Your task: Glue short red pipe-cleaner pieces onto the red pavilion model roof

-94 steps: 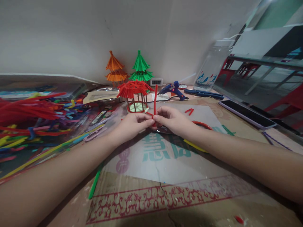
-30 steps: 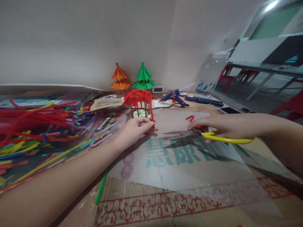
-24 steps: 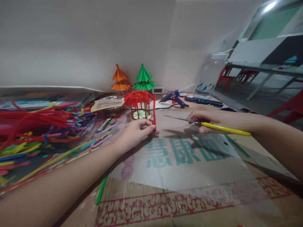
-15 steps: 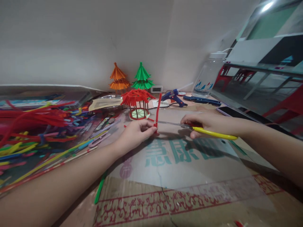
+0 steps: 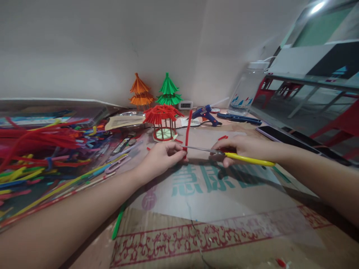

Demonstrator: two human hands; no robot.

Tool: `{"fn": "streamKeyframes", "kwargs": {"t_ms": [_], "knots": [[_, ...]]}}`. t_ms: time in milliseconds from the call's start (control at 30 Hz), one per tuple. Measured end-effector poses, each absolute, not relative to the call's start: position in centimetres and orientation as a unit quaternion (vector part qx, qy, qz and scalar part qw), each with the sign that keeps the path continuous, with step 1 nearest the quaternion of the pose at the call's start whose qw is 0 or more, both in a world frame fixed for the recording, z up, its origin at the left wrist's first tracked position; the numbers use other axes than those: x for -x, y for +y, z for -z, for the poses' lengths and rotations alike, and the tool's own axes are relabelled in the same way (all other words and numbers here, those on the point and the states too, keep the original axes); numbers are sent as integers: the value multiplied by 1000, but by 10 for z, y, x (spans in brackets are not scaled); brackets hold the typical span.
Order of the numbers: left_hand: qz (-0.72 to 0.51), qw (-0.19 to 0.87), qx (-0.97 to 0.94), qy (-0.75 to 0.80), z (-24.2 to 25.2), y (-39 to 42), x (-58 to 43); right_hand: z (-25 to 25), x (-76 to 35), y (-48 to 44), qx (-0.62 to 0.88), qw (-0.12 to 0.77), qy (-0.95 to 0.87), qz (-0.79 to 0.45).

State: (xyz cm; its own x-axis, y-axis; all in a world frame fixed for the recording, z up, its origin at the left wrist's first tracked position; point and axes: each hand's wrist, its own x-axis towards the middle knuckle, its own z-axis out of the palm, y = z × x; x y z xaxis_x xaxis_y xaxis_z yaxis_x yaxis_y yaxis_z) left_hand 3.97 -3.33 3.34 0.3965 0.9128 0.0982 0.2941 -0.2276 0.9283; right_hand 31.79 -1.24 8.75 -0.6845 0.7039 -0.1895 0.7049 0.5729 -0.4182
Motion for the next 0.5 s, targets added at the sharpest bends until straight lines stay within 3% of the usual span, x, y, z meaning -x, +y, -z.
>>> {"fn": "streamKeyframes", "kwargs": {"t_ms": [500], "knots": [[-343,441,-713,423,-33,-33,-40,-89,-317,-13,-383,15,889,251]]}}
